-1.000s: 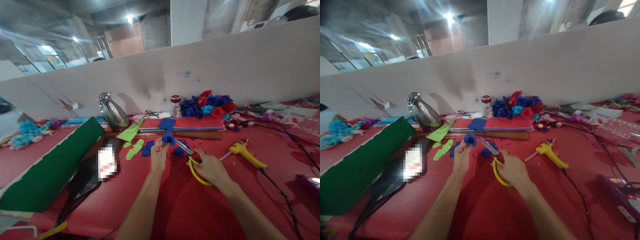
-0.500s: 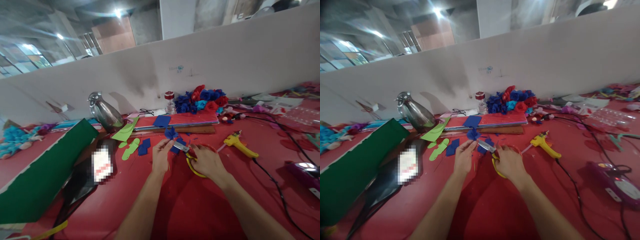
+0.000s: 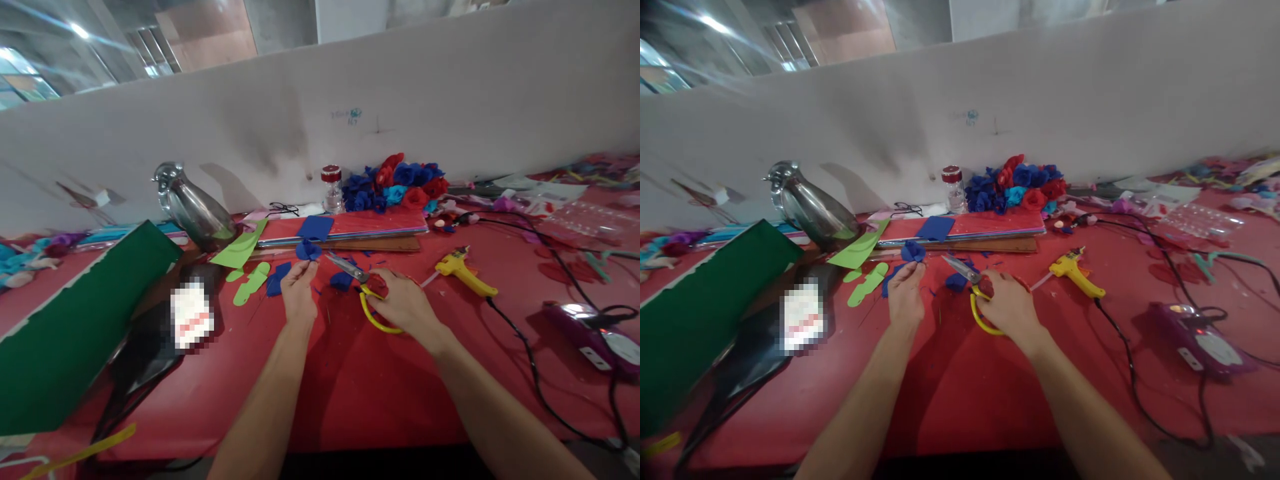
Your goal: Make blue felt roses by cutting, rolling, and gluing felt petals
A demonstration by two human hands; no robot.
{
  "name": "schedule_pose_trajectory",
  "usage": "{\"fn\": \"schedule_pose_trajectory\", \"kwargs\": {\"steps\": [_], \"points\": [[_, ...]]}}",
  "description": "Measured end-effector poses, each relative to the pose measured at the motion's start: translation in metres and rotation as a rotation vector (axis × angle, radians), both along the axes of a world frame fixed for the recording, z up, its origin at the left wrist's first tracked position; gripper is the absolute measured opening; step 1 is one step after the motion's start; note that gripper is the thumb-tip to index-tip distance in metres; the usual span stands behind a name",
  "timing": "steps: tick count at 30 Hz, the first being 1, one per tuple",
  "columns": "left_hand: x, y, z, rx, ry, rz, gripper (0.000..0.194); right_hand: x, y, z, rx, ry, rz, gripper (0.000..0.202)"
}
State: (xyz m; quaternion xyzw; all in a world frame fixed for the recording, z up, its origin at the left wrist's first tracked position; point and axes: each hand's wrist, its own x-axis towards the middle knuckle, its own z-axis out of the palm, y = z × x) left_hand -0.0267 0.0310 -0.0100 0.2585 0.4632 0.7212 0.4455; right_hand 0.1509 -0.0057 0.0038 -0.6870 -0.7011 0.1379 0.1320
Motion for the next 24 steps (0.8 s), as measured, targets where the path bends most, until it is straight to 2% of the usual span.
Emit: {"fn": "schedule_pose_trajectory", "kwargs": {"steps": [3, 6, 14, 20, 24], "points": [[-0.002, 0.002, 0.0, 0.004, -0.017, 0.045, 0.025, 0.003, 0.002, -0.004, -0.031, -0.028, 0.005, 0.034], [-0.003, 0.003, -0.001, -0.013, -0.038, 0.028, 0.028, 0.004, 0.003, -0.004, -0.054, -0.076, -0.016, 0.034], [0.004, -0.001, 0.0, -0.101, -0.09, -0.118, 0.03, 0.0, -0.002, 0.006, -0.102, -0.236, -0.103, 0.037], [0.007, -0.003, 0.0, -0.099, -0.118, -0.255, 0.031, 0.0, -0.002, 0.004, -0.083, -0.241, -0.092, 0.033], [0.008, -0.004, -0.002, -0.083, -0.096, -0.275, 0.029, 0.001, -0.002, 0.001, -0.071, -0.255, -0.081, 0.033]]}}
